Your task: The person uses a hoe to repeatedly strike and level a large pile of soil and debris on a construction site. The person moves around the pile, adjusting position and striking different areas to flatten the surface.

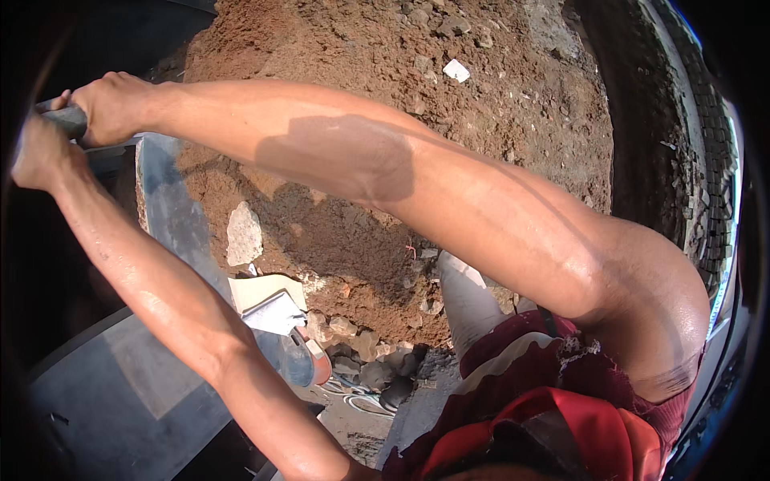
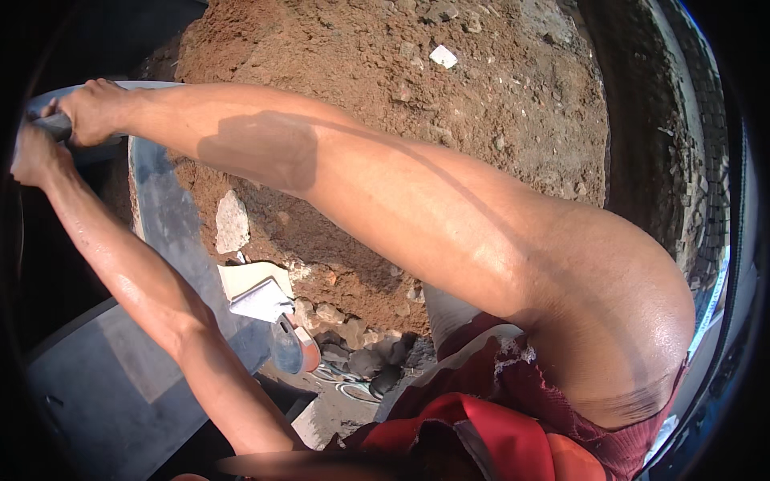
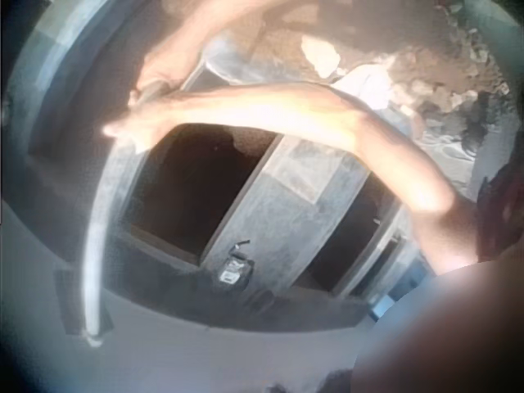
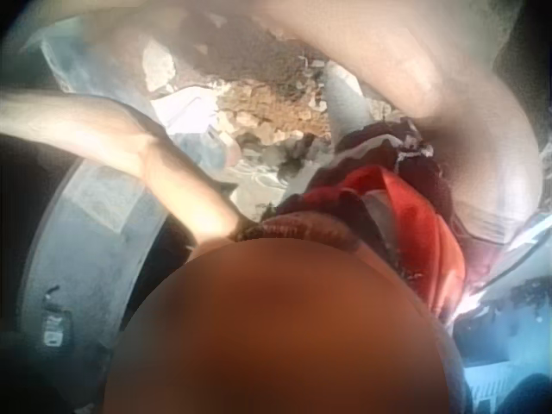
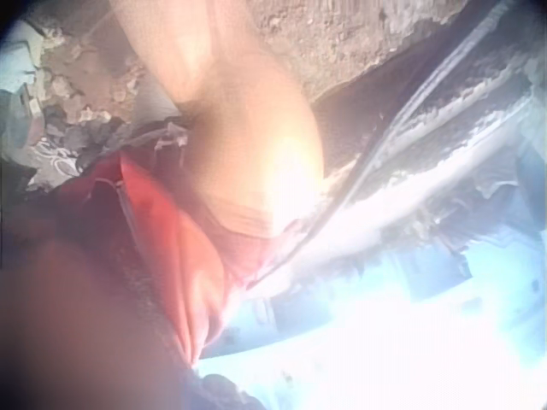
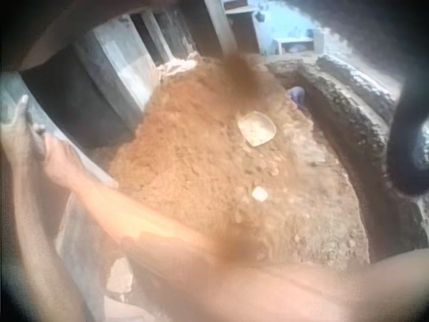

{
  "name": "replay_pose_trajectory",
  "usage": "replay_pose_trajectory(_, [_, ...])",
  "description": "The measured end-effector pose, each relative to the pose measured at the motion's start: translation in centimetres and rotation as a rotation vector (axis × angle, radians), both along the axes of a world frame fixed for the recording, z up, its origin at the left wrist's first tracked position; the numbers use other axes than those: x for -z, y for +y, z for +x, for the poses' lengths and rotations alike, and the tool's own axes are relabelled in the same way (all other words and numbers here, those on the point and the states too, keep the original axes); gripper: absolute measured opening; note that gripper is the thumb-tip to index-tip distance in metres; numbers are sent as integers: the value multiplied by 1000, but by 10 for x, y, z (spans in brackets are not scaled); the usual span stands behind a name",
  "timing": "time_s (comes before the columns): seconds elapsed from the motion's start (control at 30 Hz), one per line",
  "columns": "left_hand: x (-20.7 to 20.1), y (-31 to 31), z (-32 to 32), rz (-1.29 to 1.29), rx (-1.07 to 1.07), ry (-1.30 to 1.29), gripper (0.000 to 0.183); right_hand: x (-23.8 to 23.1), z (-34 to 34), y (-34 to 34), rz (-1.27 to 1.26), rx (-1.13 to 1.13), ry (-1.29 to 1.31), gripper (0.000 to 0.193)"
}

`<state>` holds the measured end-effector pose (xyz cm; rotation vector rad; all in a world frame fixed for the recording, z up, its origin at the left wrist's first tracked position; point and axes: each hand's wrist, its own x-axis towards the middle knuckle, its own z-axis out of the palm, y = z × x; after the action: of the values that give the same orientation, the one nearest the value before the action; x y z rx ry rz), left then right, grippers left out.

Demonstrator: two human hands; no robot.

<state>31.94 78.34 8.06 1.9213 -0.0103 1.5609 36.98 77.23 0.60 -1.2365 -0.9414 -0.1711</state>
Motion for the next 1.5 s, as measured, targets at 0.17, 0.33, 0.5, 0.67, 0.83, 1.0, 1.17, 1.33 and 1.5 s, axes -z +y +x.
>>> replay_pose_trajectory(0.17, [388,-44,-6,-718,-305,939,54,337,-64,-118,-690,-95,645,46])
replay_pose_trajectory(0.33, [546,-97,-50,-1476,334,889,36,406,-108,-234,-1147,-10,688,49])
replay_pose_trajectory(0.5, [533,-138,-30,-1623,536,896,39,368,-187,-422,-1004,-115,1028,41])
replay_pose_trajectory(0.67, [656,-344,-96,-2014,636,1366,48,378,-407,-693,-1098,224,968,34])
replay_pose_trajectory(0.83, [730,-620,-290,-2238,485,1856,45,321,-595,-839,-1567,455,1353,27])
replay_pose_trajectory(1.0, [681,-676,-334,-2330,583,1875,39,277,-655,-867,-1663,638,1379,26])
replay_pose_trajectory(1.17, [588,-555,-224,-1941,673,1571,40,363,-619,-818,-1283,549,1146,27])
replay_pose_trajectory(1.33, [360,-384,-132,-1341,913,960,39,436,-448,-707,-916,406,606,32])
replay_pose_trajectory(1.5, [105,-270,-112,-770,1304,502,30,323,-225,-539,-428,403,37,26])
